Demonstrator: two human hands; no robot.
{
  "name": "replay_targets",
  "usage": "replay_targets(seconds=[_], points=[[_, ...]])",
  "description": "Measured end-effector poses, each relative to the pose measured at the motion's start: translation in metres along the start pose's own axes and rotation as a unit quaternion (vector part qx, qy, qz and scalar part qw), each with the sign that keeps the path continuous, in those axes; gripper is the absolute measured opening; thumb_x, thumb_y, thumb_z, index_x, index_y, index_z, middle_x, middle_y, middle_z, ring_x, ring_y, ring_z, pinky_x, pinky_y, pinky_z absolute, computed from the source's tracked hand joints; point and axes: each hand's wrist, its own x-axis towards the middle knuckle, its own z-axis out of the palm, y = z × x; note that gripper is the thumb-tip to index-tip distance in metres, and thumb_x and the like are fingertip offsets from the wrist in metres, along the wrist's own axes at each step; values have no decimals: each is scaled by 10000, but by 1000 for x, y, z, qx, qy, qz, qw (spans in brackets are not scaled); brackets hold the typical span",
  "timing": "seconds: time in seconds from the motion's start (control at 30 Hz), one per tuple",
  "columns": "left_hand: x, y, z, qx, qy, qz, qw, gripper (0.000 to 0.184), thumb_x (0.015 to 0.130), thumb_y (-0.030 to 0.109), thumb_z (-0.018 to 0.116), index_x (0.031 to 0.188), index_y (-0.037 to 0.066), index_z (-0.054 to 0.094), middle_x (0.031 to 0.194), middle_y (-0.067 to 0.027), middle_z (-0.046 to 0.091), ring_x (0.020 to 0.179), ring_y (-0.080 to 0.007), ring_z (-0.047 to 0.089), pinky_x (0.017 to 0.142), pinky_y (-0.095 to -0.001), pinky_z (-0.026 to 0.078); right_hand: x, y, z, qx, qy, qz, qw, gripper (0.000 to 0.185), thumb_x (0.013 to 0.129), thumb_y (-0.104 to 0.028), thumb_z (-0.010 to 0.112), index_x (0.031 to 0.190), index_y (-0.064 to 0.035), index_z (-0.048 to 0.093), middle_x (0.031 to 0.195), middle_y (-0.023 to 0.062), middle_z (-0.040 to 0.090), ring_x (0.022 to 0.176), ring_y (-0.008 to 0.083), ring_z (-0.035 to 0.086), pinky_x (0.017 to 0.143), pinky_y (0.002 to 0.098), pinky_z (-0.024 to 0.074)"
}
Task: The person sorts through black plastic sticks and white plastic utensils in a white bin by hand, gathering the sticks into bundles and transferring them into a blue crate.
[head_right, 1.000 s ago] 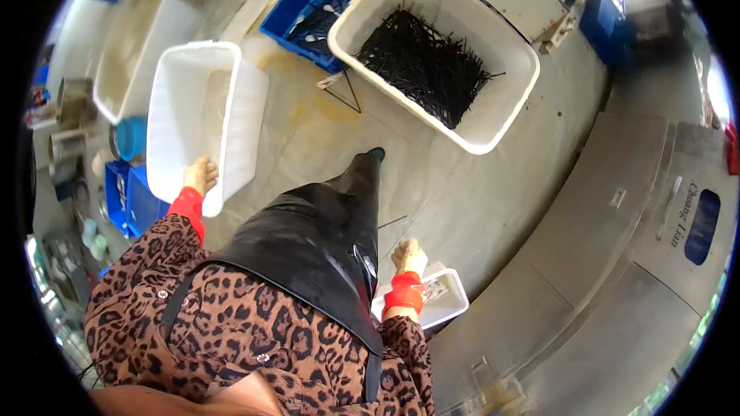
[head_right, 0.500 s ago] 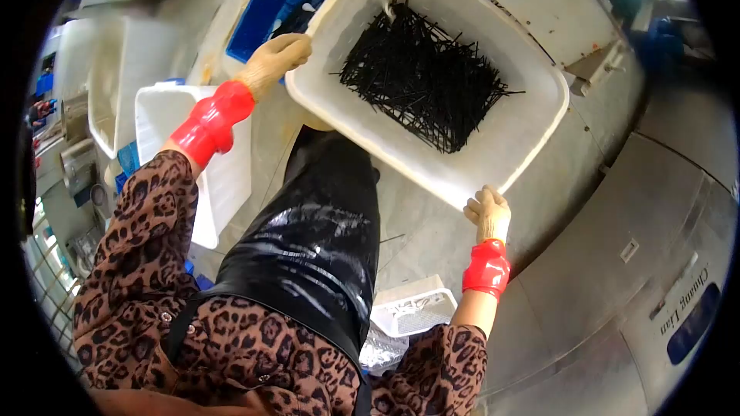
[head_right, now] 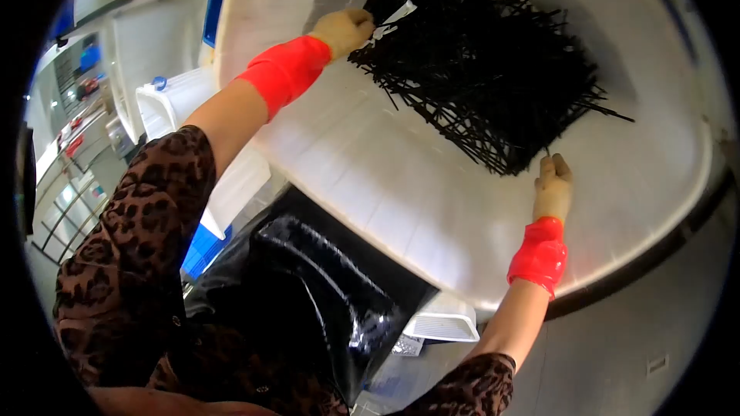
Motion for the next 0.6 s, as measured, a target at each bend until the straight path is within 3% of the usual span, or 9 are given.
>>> replay_targets(seconds=[0.07,0.13,0.23,0.37,0.43,0.47,0.53,0.57,0.6], points=[[28,-3,39,82,6,20,996,378,786,354,456,1046,92,539,960,-145,585,892,-290,549,775,-359,423,19,6,12,13,-49,14,999,432,825,-211,507,1163,45,419,940,53,512,783,114,458,736,254,409],[47,-4,64,130,24,-48,990,385,779,369,475,1029,87,552,972,-142,582,908,-302,544,788,-365,425,29,27,20,55,-80,-1,995,523,832,-250,470,1218,73,329,1113,168,456,1004,239,474,895,340,375],[78,4,93,119,-1,-118,986,370,763,354,516,1010,84,568,966,-135,585,914,-305,544,793,-369,423,56,41,28,54,-97,29,993,543,832,-261,469,1230,73,311,1143,195,436,1031,253,463,898,344,374],[85,8,92,171,-4,-77,982,334,742,329,562,956,73,586,901,-123,603,840,-258,577,766,-326,440,64,39,37,81,-88,46,992,524,830,-250,474,1217,74,330,1134,184,443,1041,256,461,897,350,377],[74,28,61,-81,-116,-183,973,282,750,284,580,888,38,584,832,-106,606,745,-187,585,726,-276,451,68,32,38,74,-62,84,992,502,826,-240,491,1200,69,361,1106,154,466,1006,235,475,867,338,395],[64,28,47,-80,-112,-179,974,282,750,284,580,888,38,584,832,-106,606,745,-187,585,726,-276,451,63,29,38,78,-61,80,992,502,826,-240,491,1200,69,361,1106,154,466,1006,235,475,867,338,395],[47,37,11,-273,-58,-67,958,265,775,253,572,837,-4,561,775,-91,593,663,-142,561,687,-244,458,55,17,37,175,-73,35,981,446,844,-219,481,1184,56,393,825,29,479,705,90,434,665,240,417],[32,45,-9,-322,-28,-70,944,251,793,226,552,846,-19,545,766,-89,586,657,-154,558,686,-261,462,46,9,38,164,-55,44,984,423,833,-202,489,1156,64,426,899,71,530,783,133,491,732,258,423],[13,61,-31,-372,1,-73,925,237,811,200,532,855,-34,529,758,-88,579,650,-166,555,685,-278,467,37,4,44,106,-43,-25,993,411,829,-200,495,1142,60,443,969,96,536,856,162,501,779,268,410]])
